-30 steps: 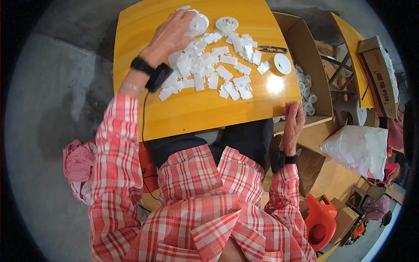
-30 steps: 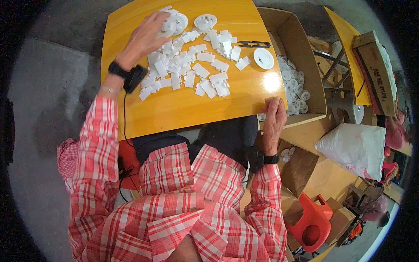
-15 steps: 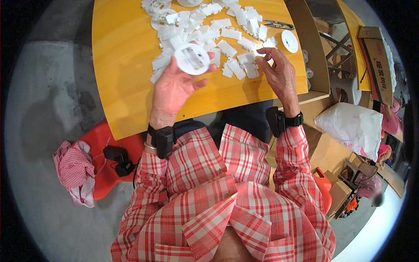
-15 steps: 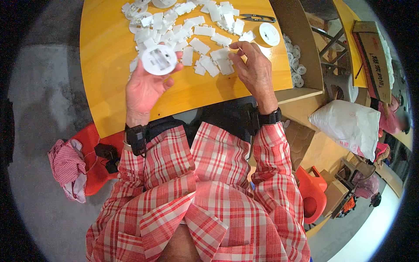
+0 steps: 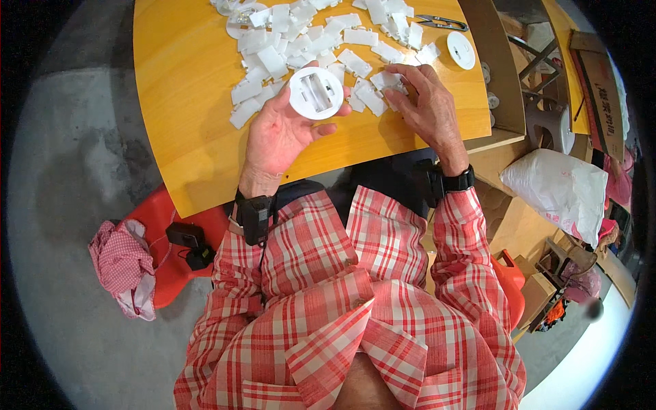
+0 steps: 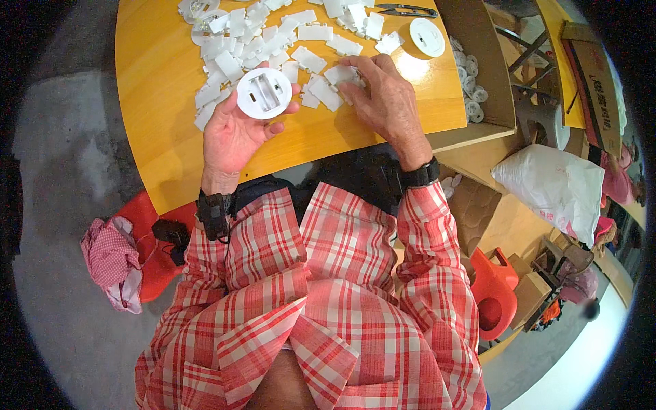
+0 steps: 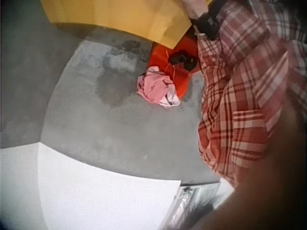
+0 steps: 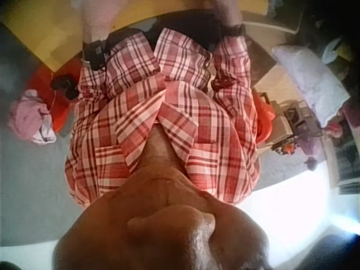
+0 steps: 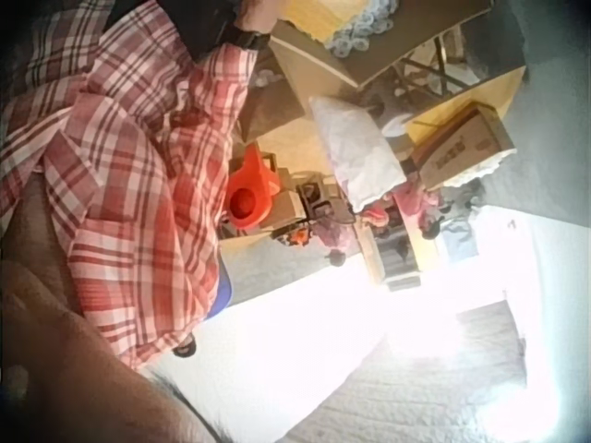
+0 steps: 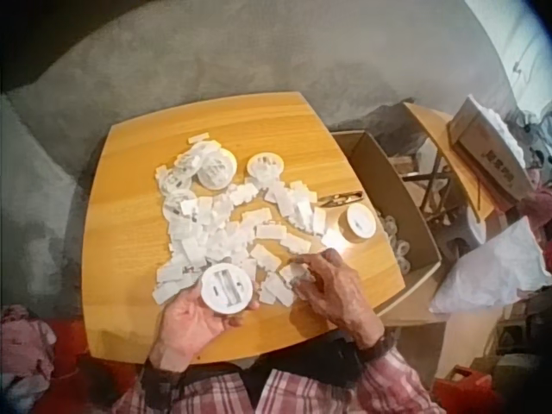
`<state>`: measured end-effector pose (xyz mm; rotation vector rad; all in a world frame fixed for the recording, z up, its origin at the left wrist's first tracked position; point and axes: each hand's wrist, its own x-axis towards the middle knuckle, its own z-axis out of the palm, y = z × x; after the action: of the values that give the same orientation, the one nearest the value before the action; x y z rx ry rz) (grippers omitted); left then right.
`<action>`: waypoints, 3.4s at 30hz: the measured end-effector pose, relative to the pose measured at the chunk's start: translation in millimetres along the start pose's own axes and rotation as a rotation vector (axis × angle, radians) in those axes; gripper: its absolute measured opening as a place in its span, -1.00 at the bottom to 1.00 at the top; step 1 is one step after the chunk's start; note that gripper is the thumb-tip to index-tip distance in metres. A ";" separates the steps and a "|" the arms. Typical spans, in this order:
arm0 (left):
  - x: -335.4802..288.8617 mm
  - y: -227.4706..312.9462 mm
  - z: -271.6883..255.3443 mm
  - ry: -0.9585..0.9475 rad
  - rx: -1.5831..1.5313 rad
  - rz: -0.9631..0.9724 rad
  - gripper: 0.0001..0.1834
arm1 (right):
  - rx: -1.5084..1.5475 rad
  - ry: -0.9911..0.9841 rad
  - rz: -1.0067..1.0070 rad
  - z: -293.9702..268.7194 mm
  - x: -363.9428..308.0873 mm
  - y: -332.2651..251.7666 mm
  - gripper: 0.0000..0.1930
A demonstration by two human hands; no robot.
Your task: The person is manually assembling small plastic parts by inserting thin white strips into circular plastic bases.
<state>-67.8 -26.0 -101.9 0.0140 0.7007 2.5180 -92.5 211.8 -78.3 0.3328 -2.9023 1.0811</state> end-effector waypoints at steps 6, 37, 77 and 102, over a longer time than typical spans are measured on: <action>-2.9 0.2 0.8 0.004 0.033 -0.003 -0.38 | -0.085 0.088 -0.165 4.6 4.1 2.5 -0.81; -19.1 -3.1 8.9 0.104 0.286 -0.031 -0.33 | 0.766 -0.289 0.190 3.9 -1.3 -52.4 -0.79; -16.3 -0.7 12.0 0.040 0.287 0.169 -0.21 | 0.869 0.020 0.205 21.1 -6.9 -74.7 -0.83; -16.9 -0.3 18.4 0.075 0.365 0.124 -0.25 | 0.253 0.174 -0.072 31.3 -3.3 -74.8 -0.85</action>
<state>-50.5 -25.2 -84.0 0.0948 1.2148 2.4805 -72.1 137.0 -54.2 0.3279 -2.5865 1.3925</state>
